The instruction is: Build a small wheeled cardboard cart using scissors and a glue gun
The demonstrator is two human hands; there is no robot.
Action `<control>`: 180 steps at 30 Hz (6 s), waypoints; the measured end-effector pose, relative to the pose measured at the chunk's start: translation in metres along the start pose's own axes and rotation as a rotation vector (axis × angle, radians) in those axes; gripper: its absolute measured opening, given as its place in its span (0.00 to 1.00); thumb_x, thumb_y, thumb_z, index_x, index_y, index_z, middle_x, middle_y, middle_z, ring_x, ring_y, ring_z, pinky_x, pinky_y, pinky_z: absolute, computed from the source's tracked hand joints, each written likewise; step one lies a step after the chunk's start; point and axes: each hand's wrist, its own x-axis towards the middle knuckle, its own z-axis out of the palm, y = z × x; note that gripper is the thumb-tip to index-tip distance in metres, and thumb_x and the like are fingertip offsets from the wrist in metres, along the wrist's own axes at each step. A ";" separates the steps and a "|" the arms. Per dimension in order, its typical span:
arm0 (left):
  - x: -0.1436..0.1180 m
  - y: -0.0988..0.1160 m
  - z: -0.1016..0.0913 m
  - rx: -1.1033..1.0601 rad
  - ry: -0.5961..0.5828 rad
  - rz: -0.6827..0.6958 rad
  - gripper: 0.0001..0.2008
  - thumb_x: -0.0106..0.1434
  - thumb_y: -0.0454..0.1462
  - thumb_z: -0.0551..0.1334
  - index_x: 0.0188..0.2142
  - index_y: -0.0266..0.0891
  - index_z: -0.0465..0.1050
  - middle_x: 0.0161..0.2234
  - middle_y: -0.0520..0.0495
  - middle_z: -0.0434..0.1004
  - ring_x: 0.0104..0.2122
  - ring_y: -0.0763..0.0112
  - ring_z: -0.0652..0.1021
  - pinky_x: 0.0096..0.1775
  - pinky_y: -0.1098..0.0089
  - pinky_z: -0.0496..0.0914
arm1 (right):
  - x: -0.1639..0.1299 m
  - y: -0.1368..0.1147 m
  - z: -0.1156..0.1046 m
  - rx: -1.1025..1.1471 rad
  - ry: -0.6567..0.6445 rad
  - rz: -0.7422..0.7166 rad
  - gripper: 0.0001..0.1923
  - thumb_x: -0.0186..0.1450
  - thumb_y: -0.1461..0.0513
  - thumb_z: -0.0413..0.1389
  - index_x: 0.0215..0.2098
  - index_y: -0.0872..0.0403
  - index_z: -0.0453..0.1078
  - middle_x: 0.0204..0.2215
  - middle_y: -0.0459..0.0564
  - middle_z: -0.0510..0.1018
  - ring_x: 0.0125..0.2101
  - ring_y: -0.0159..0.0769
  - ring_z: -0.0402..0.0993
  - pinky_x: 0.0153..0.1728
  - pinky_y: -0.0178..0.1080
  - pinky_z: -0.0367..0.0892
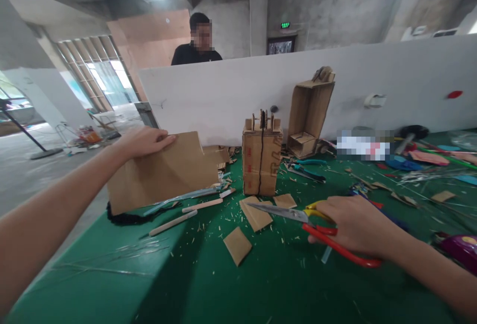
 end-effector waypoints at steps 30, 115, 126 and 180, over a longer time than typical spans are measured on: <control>-0.124 0.228 0.084 -1.355 -0.427 -0.366 0.22 0.63 0.43 0.51 0.55 0.46 0.47 0.30 0.48 0.71 0.28 0.67 0.77 0.29 0.65 0.72 | 0.050 0.004 0.053 0.361 0.048 0.067 0.09 0.57 0.62 0.52 0.37 0.53 0.64 0.39 0.54 0.73 0.40 0.43 0.70 0.37 0.40 0.65; -0.073 0.246 0.069 -1.703 -0.505 0.029 0.23 0.61 0.42 0.60 0.52 0.37 0.56 0.31 0.46 0.72 0.29 0.67 0.77 0.25 0.69 0.74 | 0.051 -0.055 0.061 1.223 0.587 0.293 0.13 0.53 0.53 0.61 0.29 0.52 0.67 0.28 0.49 0.77 0.30 0.37 0.74 0.34 0.42 0.72; -0.072 0.242 0.068 -2.086 -0.625 -0.163 0.16 0.62 0.40 0.60 0.46 0.33 0.66 0.32 0.42 0.76 0.29 0.71 0.79 0.27 0.76 0.73 | 0.046 -0.055 0.056 1.435 0.511 0.169 0.17 0.49 0.55 0.65 0.33 0.51 0.66 0.38 0.51 0.78 0.38 0.41 0.76 0.42 0.45 0.71; -0.072 0.252 0.083 -1.746 -0.452 0.036 0.16 0.61 0.46 0.57 0.39 0.36 0.58 0.30 0.48 0.70 0.29 0.70 0.76 0.25 0.69 0.72 | 0.048 -0.062 0.064 1.289 0.584 0.246 0.12 0.54 0.56 0.59 0.31 0.51 0.62 0.28 0.46 0.70 0.30 0.37 0.71 0.34 0.42 0.71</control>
